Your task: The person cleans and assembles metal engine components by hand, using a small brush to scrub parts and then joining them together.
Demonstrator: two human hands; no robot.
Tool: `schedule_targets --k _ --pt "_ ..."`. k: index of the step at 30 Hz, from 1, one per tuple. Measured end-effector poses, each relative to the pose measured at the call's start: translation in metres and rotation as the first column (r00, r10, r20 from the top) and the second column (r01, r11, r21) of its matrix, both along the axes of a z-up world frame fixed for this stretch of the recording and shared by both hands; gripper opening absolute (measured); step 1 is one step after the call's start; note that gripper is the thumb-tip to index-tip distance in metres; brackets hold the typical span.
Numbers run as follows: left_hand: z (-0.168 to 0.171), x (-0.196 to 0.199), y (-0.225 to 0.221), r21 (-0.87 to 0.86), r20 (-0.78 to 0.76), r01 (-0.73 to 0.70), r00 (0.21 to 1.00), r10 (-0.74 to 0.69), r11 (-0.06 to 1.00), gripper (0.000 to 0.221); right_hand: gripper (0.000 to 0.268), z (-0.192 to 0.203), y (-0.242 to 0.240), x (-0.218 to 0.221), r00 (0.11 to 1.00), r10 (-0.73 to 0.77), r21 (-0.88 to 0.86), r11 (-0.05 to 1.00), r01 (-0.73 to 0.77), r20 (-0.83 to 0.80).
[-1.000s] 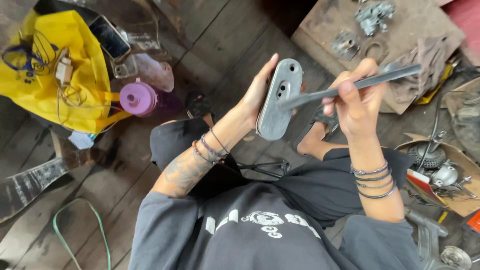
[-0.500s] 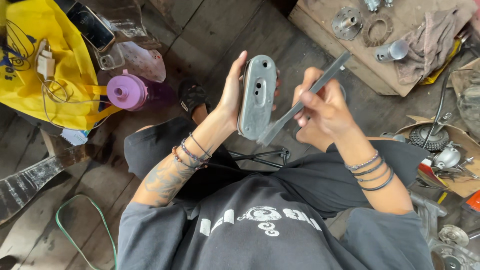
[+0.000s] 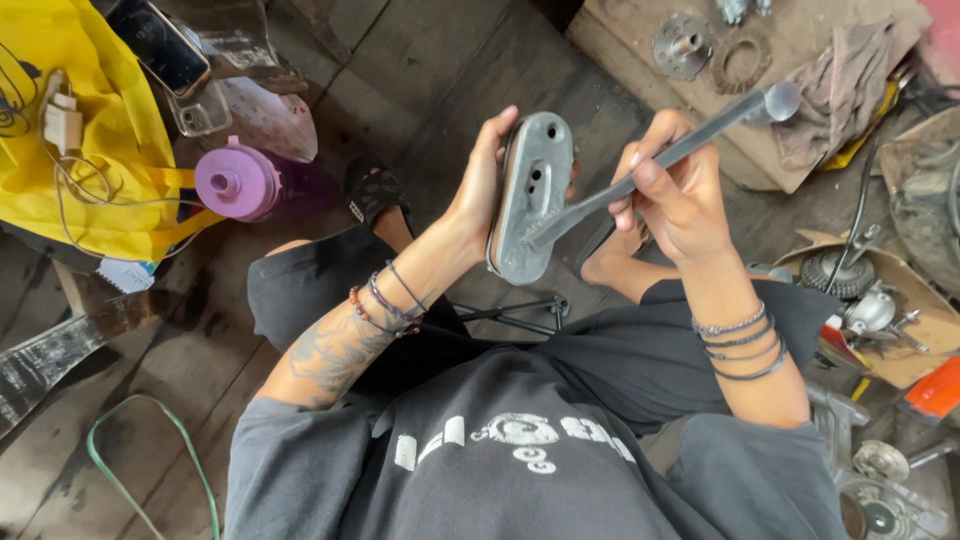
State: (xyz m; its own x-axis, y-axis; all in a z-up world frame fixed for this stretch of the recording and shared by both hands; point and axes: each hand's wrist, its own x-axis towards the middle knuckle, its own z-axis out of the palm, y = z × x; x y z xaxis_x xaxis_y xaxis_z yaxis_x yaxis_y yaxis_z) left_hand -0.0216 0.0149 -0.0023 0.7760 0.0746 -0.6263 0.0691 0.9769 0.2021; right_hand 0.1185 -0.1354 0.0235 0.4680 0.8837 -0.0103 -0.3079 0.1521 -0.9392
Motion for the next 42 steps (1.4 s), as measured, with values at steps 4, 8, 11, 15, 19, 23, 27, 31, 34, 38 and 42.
schedule_targets --k 4,8,11,15,19,23,27,31,34,38,42 --pt "0.005 0.004 -0.001 0.006 -0.025 0.023 0.999 -0.022 1.000 0.066 0.029 -0.001 0.001 0.000 0.988 -0.134 -0.021 0.991 0.135 0.073" --pt "0.027 0.005 -0.003 0.056 -0.018 0.046 0.999 -0.045 0.997 0.072 0.027 0.002 0.005 -0.030 0.992 -0.123 0.005 0.992 0.123 -0.012" --pt "0.025 0.005 0.006 0.027 0.023 0.065 0.998 -0.066 0.998 0.071 0.031 0.014 0.010 -0.024 0.996 -0.081 -0.028 0.996 0.082 0.040" --pt "0.033 0.004 0.016 0.087 0.019 0.120 0.992 -0.122 0.989 0.076 0.026 0.009 0.005 0.002 0.971 -0.233 -0.013 0.972 0.233 0.053" --pt "0.013 -0.004 0.015 -0.015 0.142 0.084 0.987 -0.081 0.996 0.076 0.032 0.024 0.007 -0.035 1.000 -0.017 -0.013 1.000 0.017 0.017" --pt "0.018 -0.020 0.022 0.106 0.165 0.056 0.984 -0.073 0.993 0.075 0.031 0.026 0.010 -0.034 0.995 -0.011 -0.098 0.995 0.021 0.099" --pt "0.023 -0.032 0.034 0.221 0.096 0.111 0.986 -0.135 0.969 0.084 0.037 0.020 0.019 -0.034 0.978 -0.196 -0.184 0.961 0.206 0.073" --pt "0.011 -0.029 0.031 0.132 0.111 0.052 0.992 -0.067 0.990 0.080 0.030 0.029 0.027 -0.050 0.999 0.016 -0.122 0.992 -0.011 0.035" --pt "0.013 -0.026 0.029 0.133 0.122 0.052 0.990 -0.069 0.990 0.080 0.027 0.022 0.026 -0.037 0.996 0.024 -0.082 0.997 -0.017 0.089" --pt "0.022 -0.024 0.029 0.124 0.157 0.053 0.985 -0.072 0.991 0.082 0.030 0.022 0.022 -0.031 0.987 -0.134 -0.095 0.985 0.143 0.094" --pt "0.046 -0.017 0.021 0.066 -0.003 -0.070 0.998 0.070 0.995 0.054 0.023 0.012 0.020 -0.060 1.000 0.000 0.018 1.000 0.000 -0.007"
